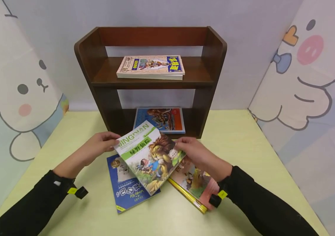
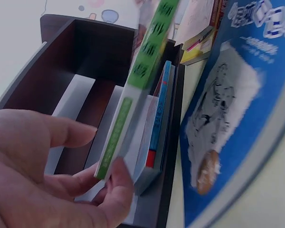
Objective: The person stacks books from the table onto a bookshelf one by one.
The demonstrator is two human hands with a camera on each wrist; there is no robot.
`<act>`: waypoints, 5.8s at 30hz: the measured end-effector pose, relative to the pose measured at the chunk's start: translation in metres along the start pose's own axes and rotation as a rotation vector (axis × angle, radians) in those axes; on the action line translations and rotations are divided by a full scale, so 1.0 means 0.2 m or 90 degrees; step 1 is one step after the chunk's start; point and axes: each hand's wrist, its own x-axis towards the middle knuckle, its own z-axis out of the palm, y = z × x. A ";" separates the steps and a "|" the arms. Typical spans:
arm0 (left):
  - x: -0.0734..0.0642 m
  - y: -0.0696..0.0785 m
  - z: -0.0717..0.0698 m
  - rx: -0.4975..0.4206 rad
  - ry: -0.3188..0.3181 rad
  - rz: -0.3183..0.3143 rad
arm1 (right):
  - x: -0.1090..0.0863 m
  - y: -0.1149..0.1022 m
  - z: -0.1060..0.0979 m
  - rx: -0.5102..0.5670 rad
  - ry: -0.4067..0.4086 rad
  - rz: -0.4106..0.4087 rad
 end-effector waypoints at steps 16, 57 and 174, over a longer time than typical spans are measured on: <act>0.47 0.11 0.11 0.032 0.099 -0.005 | 0.67 -0.24 -0.25 -0.278 0.145 -0.053; 0.44 0.06 0.12 0.078 0.100 -0.053 | 0.74 -0.17 -0.22 -0.508 0.159 -0.126; 0.70 0.17 0.11 0.022 0.183 0.024 | 0.96 -0.27 -0.30 -0.370 0.256 -0.066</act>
